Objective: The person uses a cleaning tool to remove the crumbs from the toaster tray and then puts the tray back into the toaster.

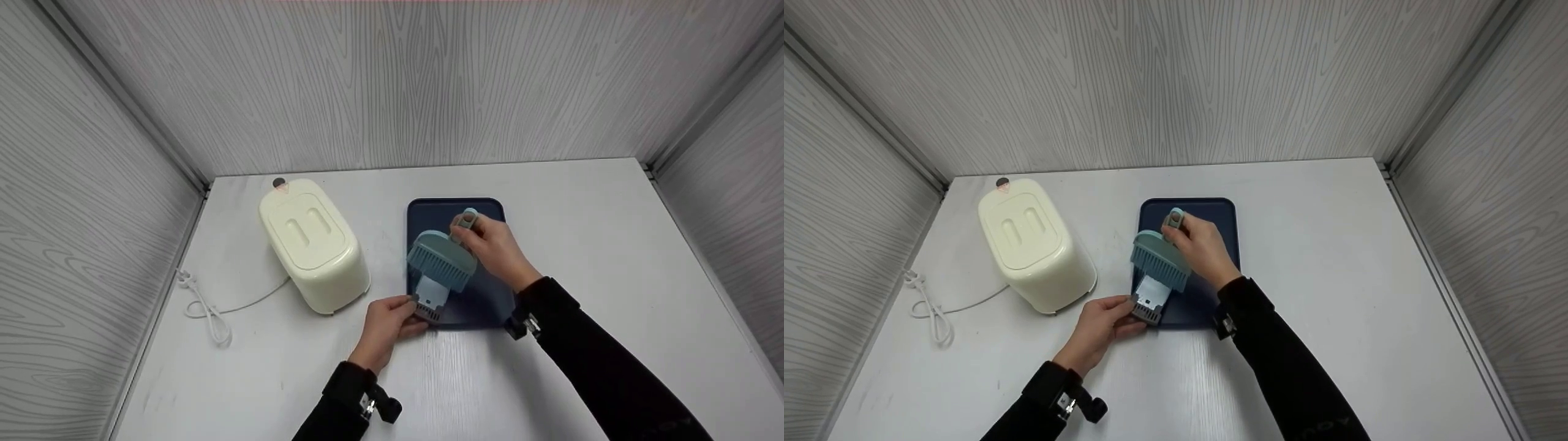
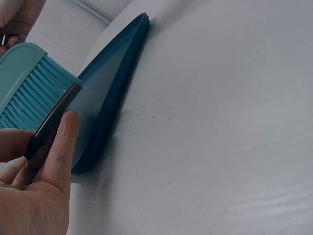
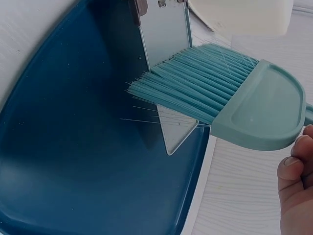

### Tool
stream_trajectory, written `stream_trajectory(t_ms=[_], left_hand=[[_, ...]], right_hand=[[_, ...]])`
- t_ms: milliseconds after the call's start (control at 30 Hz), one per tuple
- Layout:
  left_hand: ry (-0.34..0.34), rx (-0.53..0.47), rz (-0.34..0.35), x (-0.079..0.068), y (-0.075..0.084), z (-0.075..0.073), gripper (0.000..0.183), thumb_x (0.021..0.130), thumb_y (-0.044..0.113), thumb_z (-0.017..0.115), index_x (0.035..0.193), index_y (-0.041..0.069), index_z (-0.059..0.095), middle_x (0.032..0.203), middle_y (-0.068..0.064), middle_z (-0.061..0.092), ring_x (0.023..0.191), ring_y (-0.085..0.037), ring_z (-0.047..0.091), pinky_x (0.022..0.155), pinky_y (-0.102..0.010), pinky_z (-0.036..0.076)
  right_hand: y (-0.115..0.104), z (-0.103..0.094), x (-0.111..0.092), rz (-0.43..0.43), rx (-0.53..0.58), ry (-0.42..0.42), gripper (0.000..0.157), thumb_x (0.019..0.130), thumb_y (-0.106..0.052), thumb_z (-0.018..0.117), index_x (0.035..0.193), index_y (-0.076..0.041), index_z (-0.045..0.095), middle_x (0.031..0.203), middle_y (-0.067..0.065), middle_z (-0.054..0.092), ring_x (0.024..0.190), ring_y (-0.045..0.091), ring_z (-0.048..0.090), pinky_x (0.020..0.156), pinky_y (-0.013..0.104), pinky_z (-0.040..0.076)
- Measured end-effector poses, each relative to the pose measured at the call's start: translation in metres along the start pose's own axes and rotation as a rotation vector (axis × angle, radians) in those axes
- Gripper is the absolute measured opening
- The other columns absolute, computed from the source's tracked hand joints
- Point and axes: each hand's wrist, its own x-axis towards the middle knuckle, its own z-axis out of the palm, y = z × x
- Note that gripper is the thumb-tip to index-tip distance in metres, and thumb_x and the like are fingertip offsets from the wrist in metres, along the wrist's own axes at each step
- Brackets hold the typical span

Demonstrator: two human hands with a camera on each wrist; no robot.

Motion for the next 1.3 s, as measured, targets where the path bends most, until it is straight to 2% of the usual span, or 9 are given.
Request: stream_trajectory(t_ms=[167,467,733,1033,1167,1300], left_hand=[[0.002,-0.007,-0.001,-0.001,0.001,0.0,0.035,0.102,0.005,0.061,0.133,-0.011,0.062,0.113,-0.024,0.071,0.092,-0.02,0.073,0.084,-0.033,0.063],[0.012,0.027,0.014,-0.001,0.001,-0.001,0.034,0.101,0.005,0.061,0.129,-0.012,0.063,0.109,-0.023,0.072,0.087,-0.018,0.073,0.081,-0.032,0.064],[0.01,0.041,0.021,-0.003,0.003,-0.003,0.032,0.101,0.008,0.063,0.126,-0.012,0.066,0.107,-0.023,0.072,0.085,-0.018,0.073,0.08,-0.033,0.064],[0.005,0.069,0.025,-0.003,0.004,-0.001,0.033,0.1,0.004,0.061,0.128,-0.013,0.064,0.109,-0.024,0.072,0.086,-0.02,0.073,0.082,-0.036,0.064],[0.004,0.075,0.022,-0.002,0.003,-0.001,0.035,0.099,0.002,0.059,0.13,-0.014,0.062,0.11,-0.024,0.071,0.087,-0.021,0.073,0.082,-0.036,0.064],[0.0,0.077,0.025,-0.003,0.003,-0.002,0.035,0.1,0.002,0.059,0.13,-0.014,0.062,0.111,-0.025,0.071,0.087,-0.021,0.074,0.083,-0.036,0.064]], right_hand=[[-0.001,0.0,0.0,0.006,0.021,0.008,0.026,0.108,-0.025,0.057,0.124,-0.008,0.067,0.097,0.016,0.067,0.08,0.024,0.054,0.064,0.026,0.041],[-0.01,-0.001,0.001,-0.013,0.078,0.066,0.026,0.106,-0.031,0.061,0.119,-0.01,0.069,0.091,0.009,0.067,0.073,0.019,0.057,0.06,0.025,0.048],[-0.014,0.007,0.002,-0.03,0.128,0.05,0.025,0.106,-0.03,0.062,0.12,-0.01,0.069,0.091,0.008,0.066,0.075,0.021,0.057,0.063,0.031,0.05],[-0.009,0.015,0.003,-0.007,0.127,0.019,0.026,0.106,-0.025,0.06,0.125,-0.007,0.067,0.094,0.016,0.065,0.078,0.029,0.056,0.062,0.024,0.046],[-0.006,0.014,0.003,0.001,0.12,0.022,0.025,0.107,-0.023,0.06,0.125,-0.008,0.067,0.094,0.017,0.064,0.079,0.035,0.055,0.063,0.026,0.046],[-0.002,0.012,0.004,0.006,0.118,0.033,0.027,0.106,-0.026,0.06,0.126,-0.008,0.067,0.092,0.015,0.064,0.078,0.032,0.055,0.064,0.029,0.047]])
